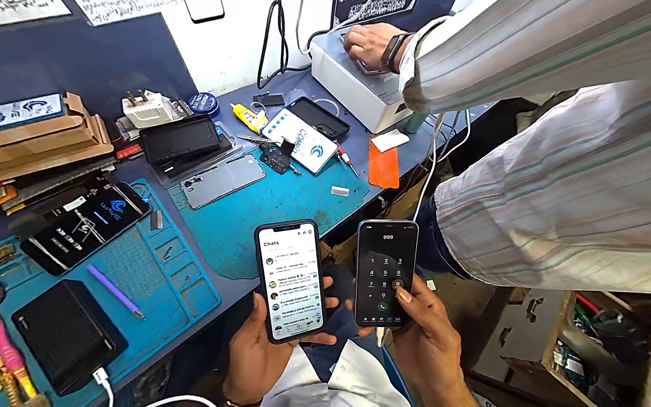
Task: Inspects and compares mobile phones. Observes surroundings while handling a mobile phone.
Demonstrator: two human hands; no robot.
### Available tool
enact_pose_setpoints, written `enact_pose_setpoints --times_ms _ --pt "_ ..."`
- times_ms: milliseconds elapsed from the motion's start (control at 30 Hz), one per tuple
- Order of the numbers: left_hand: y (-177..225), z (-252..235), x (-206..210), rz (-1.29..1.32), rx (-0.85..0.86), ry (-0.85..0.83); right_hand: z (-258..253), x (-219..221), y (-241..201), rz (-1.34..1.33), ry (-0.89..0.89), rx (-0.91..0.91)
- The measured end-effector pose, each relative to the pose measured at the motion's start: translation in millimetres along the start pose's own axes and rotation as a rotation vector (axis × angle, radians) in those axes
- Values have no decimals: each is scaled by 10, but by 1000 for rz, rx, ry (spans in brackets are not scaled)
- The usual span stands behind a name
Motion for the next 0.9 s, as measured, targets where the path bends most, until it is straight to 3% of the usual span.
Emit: enact_pose_setpoints --times_ms 900 --pt "19 -105 81 -87 2 5 -1 11 -14 -3 -81 20"
Point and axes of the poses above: each hand's wrist, its own z-axis away from the middle knuckle, its own x-axis out of the palm, y = z × x, the point moved 3 cm from there along -z, towards the middle knuckle, and after that the axes turned 8 degrees about -y, right-handed, at the moved point
